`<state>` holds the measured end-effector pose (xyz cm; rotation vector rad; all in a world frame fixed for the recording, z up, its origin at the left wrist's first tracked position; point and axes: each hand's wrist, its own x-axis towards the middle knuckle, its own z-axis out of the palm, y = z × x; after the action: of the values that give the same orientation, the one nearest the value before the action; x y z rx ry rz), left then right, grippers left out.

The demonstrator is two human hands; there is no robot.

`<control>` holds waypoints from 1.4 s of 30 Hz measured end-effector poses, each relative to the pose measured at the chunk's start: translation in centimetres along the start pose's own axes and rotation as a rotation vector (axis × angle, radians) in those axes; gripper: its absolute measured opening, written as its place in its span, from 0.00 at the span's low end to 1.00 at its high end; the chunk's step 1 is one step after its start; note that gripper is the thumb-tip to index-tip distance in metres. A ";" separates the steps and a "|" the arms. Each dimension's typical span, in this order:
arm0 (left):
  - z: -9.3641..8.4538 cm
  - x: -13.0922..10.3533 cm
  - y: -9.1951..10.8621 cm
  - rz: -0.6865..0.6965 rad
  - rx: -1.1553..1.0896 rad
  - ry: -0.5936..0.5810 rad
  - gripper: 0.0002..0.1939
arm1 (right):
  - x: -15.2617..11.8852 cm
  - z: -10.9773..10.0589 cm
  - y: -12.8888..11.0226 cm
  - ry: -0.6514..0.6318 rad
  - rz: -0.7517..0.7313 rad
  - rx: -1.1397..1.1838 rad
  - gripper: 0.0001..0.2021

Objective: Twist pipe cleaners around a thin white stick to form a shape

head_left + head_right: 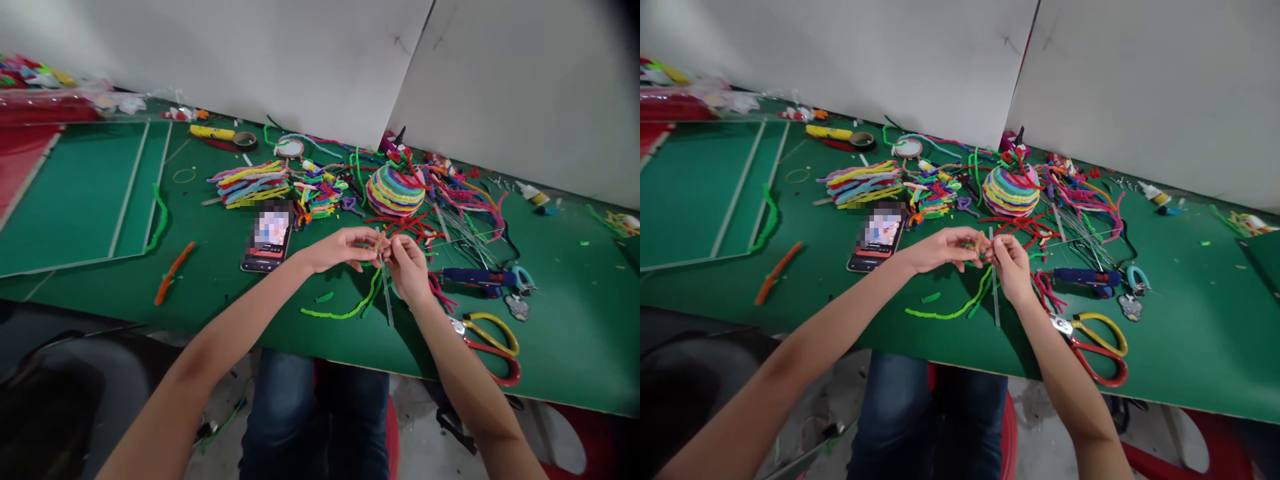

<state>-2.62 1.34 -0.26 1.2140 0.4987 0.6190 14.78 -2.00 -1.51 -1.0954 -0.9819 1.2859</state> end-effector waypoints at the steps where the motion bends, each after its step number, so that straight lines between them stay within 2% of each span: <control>1: 0.0 -0.1 0.1 0.013 0.004 -0.031 0.17 | -0.1 0.1 -0.1 -0.001 0.018 0.011 0.17; 5: -0.3 -0.3 0.5 0.004 0.002 -0.157 0.17 | -0.2 0.4 -0.3 -0.024 0.092 0.092 0.17; 7: -0.4 -0.3 0.5 0.004 0.001 -0.172 0.16 | -0.3 0.5 -0.4 -0.043 0.121 0.116 0.17; 12: -0.5 -0.2 0.0 0.013 0.002 -0.102 0.16 | -0.2 0.2 -0.3 -0.074 0.123 0.089 0.17; 19: -0.7 0.1 -0.4 0.054 0.032 0.001 0.16 | 0.1 -0.3 -0.5 -0.008 0.059 0.089 0.14; 24: -0.9 0.4 -0.4 0.064 0.068 0.128 0.15 | 0.2 -0.6 -0.8 -0.007 0.061 0.044 0.13; 27: -1.2 0.5 -0.2 0.086 0.136 0.223 0.13 | 0.3 -1.2 -1.0 -0.046 0.031 -0.082 0.11; 30: -1.4 0.6 -0.1 0.092 0.195 0.283 0.11 | 0.4 -1.8 -1.1 -0.097 -0.048 -0.350 0.09; 33: -1.3 0.5 0.1 0.079 0.214 0.277 0.11 | 0.4 -2.1 -1.3 -0.132 -0.191 -0.606 0.07; 36: -1.1 0.4 0.2 0.059 0.208 0.258 0.12 | 0.3 -2.2 -1.6 -0.168 -0.326 -0.760 0.04; 38: -0.9 0.4 0.2 0.050 0.216 0.256 0.12 | 0.2 -2.2 -1.8 -0.214 -0.292 -0.744 0.05; 42: -0.9 0.4 0.1 0.066 0.290 0.271 0.12 | 0.0 -2.0 -1.9 -0.255 -0.105 -0.474 0.08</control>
<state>-2.94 2.24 -0.40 1.4316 0.7989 0.7925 17.17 -2.12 -0.14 -1.2310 -1.5718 1.1528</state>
